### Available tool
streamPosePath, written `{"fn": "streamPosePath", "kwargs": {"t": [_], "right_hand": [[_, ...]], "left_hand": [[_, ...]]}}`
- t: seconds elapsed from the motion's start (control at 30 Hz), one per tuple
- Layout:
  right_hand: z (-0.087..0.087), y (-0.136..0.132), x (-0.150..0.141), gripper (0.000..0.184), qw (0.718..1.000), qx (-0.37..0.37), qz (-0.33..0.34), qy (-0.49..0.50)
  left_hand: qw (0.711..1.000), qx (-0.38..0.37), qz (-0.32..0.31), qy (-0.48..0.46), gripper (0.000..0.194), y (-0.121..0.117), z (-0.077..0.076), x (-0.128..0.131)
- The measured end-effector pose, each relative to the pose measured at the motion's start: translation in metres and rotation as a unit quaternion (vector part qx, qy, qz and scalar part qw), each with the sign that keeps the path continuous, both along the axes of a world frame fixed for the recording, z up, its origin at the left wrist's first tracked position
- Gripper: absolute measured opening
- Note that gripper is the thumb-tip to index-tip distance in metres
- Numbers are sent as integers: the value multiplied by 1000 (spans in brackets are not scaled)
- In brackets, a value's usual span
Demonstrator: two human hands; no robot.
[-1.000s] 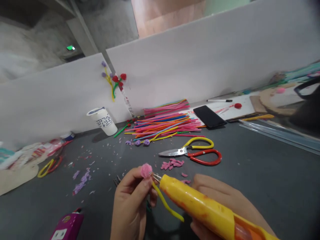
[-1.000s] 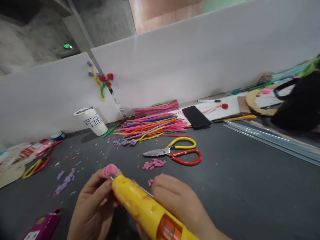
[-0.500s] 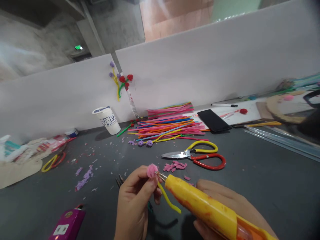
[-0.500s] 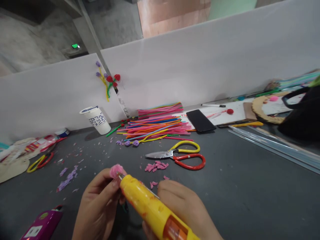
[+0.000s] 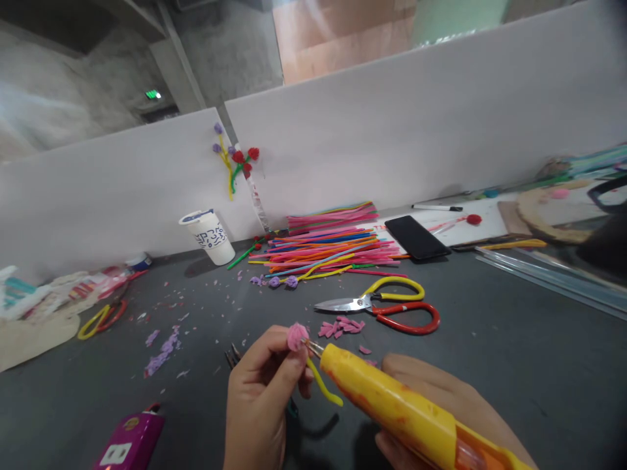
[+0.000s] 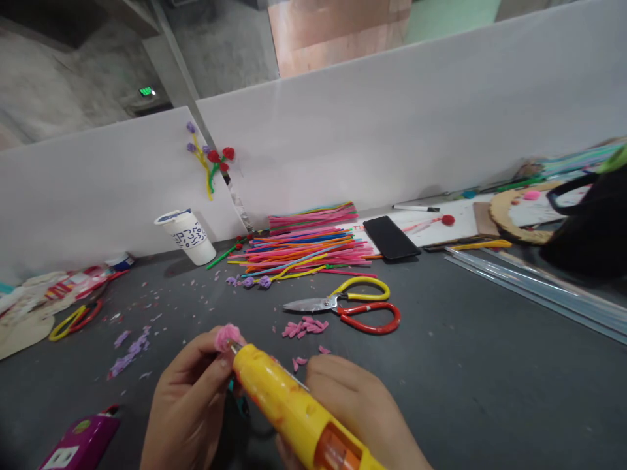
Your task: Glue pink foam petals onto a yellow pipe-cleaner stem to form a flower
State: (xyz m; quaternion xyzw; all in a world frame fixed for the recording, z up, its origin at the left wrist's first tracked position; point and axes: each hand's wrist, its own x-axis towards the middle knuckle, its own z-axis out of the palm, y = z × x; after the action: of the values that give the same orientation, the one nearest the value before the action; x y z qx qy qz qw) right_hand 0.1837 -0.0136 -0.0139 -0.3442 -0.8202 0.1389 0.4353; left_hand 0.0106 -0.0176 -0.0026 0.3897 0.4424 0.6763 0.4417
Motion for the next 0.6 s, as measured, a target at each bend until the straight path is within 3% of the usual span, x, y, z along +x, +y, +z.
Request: {"fn": "streamPosePath", "kwargs": {"t": [0.1,0.27,0.6], "right_hand": [[0,1,1,22,999,7,33,-31],[-3,-1,2,18,1000,11,1,-17],[-3,2,4,11,998,4,41,-56]], "left_hand": [[1000,0,1,3,3,-1,0,0],[1000,1,6,7,3,-2,0,-1],[1000,-5,14,-6,3,0,1,1]]}}
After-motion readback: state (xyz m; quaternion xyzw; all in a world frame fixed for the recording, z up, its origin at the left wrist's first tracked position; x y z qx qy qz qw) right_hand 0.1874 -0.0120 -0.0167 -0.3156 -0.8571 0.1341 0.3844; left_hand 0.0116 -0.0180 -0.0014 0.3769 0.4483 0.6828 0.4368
